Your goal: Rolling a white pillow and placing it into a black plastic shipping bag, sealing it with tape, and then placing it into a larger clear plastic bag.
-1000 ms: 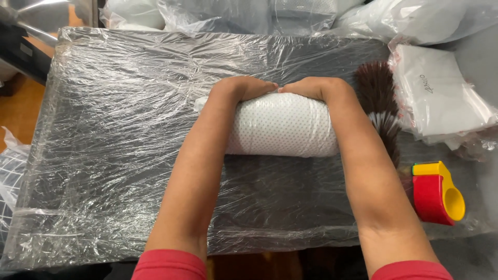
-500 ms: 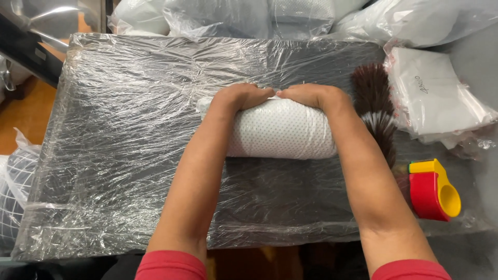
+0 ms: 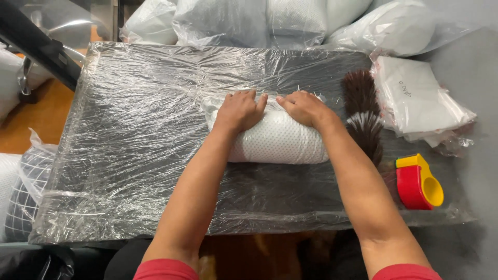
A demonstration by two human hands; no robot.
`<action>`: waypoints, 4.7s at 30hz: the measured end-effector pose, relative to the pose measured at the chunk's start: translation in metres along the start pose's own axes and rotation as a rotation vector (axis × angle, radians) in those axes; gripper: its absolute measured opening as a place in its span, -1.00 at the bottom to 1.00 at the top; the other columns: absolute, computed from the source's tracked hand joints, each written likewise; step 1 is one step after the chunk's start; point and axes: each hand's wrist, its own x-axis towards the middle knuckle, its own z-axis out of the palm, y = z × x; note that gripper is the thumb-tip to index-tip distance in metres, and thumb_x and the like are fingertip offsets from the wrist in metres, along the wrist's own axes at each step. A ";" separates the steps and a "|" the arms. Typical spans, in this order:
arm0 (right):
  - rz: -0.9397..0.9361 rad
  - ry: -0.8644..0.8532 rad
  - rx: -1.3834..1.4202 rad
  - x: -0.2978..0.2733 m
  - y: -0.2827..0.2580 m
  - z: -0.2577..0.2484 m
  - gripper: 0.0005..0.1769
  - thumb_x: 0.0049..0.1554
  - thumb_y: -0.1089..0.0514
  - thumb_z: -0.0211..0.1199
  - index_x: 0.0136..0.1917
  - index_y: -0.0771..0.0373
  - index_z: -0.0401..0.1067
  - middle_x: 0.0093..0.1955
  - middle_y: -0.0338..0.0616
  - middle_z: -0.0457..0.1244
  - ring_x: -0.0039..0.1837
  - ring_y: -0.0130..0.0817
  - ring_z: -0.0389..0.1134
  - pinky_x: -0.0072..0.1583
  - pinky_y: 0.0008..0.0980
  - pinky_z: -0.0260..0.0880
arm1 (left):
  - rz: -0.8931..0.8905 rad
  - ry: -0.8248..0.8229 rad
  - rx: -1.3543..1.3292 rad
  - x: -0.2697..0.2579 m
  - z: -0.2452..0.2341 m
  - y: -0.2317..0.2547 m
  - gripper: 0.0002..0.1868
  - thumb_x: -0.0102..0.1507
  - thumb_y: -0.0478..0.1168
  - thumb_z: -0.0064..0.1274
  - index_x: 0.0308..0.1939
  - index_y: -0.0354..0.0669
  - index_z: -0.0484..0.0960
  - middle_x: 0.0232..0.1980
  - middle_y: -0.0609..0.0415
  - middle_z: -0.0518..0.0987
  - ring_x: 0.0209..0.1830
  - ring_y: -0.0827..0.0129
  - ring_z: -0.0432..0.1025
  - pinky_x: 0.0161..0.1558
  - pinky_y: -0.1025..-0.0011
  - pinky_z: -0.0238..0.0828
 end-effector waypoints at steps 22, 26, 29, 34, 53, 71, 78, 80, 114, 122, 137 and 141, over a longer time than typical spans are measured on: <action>-0.505 1.059 -0.257 -0.079 0.034 0.102 -0.51 0.32 -0.34 -0.01 -0.11 0.02 0.49 -0.20 -0.30 0.12 -0.07 -0.31 0.21 0.08 -0.19 0.22 | 0.490 0.328 0.478 -0.133 0.026 0.003 0.45 -0.22 0.81 -0.04 0.26 -0.44 0.37 0.34 -0.42 0.40 0.46 -0.20 0.21 0.46 -0.32 -0.17; -0.660 1.067 -0.325 -0.097 0.041 0.106 -0.26 0.13 -0.58 0.08 0.10 0.11 0.46 0.01 -0.15 0.19 0.20 -0.12 0.22 0.29 -0.02 0.17 | 0.502 0.431 0.501 -0.148 0.039 -0.001 0.38 -0.20 0.75 0.01 0.31 -0.33 0.36 0.33 -0.33 0.41 0.41 -0.14 0.26 0.41 -0.30 -0.05; -0.722 1.000 -0.408 -0.116 0.043 0.109 0.11 -0.11 -0.71 0.23 0.33 0.21 0.28 0.35 0.14 0.10 0.50 0.26 0.02 0.46 0.27 -0.06 | 0.550 0.553 0.474 -0.151 0.059 -0.013 0.36 -0.21 0.72 0.04 0.30 -0.33 0.38 0.32 -0.33 0.42 0.37 -0.15 0.29 0.41 -0.34 -0.07; -0.668 0.803 -0.575 -0.149 0.042 0.109 0.61 -0.52 -0.58 0.49 0.55 0.38 0.09 0.54 0.49 0.01 0.56 0.59 -0.07 0.51 0.46 -0.18 | 0.637 0.727 0.425 -0.152 0.074 -0.015 0.32 -0.24 0.72 0.04 0.19 -0.37 0.48 0.21 -0.35 0.50 0.29 -0.15 0.34 0.48 -0.43 -0.26; -0.634 1.092 -0.663 -0.154 0.067 0.126 0.32 -0.30 -0.42 0.50 0.58 0.20 0.20 0.57 0.19 0.11 0.51 0.38 0.11 0.41 0.30 0.12 | 0.642 0.905 0.408 -0.151 0.107 0.001 0.31 -0.14 0.59 0.15 0.56 0.03 0.25 0.37 -0.33 0.39 0.42 -0.22 0.24 0.42 -0.42 -0.10; -0.479 1.183 -0.654 -0.152 0.081 0.162 0.09 -0.05 -0.35 0.47 0.61 0.07 0.19 0.61 0.05 0.09 0.51 0.26 0.14 0.33 0.18 0.24 | 0.685 0.916 0.541 -0.146 0.133 0.005 -0.08 0.28 0.47 -0.24 0.56 0.04 0.22 0.59 -0.01 0.25 0.59 -0.12 0.07 0.38 -0.51 -0.16; -0.453 1.218 -0.657 -0.159 0.074 0.166 0.01 0.02 -0.33 0.42 0.59 0.10 0.22 0.61 0.05 0.09 0.51 0.25 0.15 0.32 0.16 0.27 | 0.753 1.064 0.498 -0.142 0.139 0.003 -0.26 0.38 0.41 -0.44 0.51 0.23 0.35 0.51 -0.03 0.36 0.52 -0.18 0.16 0.33 -0.51 -0.02; -0.437 1.236 -0.658 -0.157 0.071 0.168 0.00 0.01 -0.33 0.45 0.56 0.13 0.25 0.59 0.07 0.11 0.50 0.24 0.16 0.31 0.15 0.28 | 0.765 1.070 0.492 -0.143 0.139 0.002 -0.27 0.38 0.40 -0.43 0.51 0.23 0.36 0.51 -0.04 0.36 0.52 -0.19 0.17 0.32 -0.51 -0.01; 0.177 0.922 -0.233 -0.194 0.297 0.107 -0.31 0.31 -0.36 0.23 0.35 0.27 0.36 0.12 -0.01 0.24 0.18 0.11 0.34 0.13 0.13 0.29 | 0.779 1.103 0.478 -0.144 0.152 -0.003 -0.36 0.43 0.29 -0.36 0.49 0.18 0.38 0.51 -0.07 0.35 0.53 -0.19 0.14 0.36 -0.47 -0.06; 0.631 0.379 -0.057 -0.192 0.326 0.116 -0.07 0.15 -0.43 0.20 0.41 0.35 0.10 0.34 0.31 0.30 0.36 0.20 0.33 0.26 0.17 0.11 | 0.786 1.115 0.469 -0.145 0.151 -0.001 -0.38 0.45 0.26 -0.38 0.48 0.17 0.41 0.49 -0.09 0.38 0.52 -0.21 0.15 0.35 -0.47 -0.06; 0.134 1.003 0.228 -0.253 0.232 0.065 -0.65 0.38 0.05 0.38 -0.03 0.41 0.43 -0.20 0.00 0.31 -0.23 -0.19 0.25 -0.11 -0.25 0.30 | 0.620 0.971 0.680 -0.158 0.147 0.000 -0.24 0.35 -0.10 0.14 0.58 0.28 0.14 0.60 0.11 0.12 0.62 -0.03 -0.09 0.56 -0.33 -0.37; 0.012 0.935 0.950 -0.289 0.118 0.008 -0.72 0.33 0.11 0.16 0.25 0.27 0.44 0.03 -0.28 0.34 -0.07 -0.67 0.33 0.00 -0.77 0.37 | 0.622 0.951 0.691 -0.156 0.148 -0.001 -0.26 0.39 0.09 0.12 0.58 0.28 0.12 0.61 0.11 0.10 0.62 -0.02 -0.12 0.55 -0.34 -0.42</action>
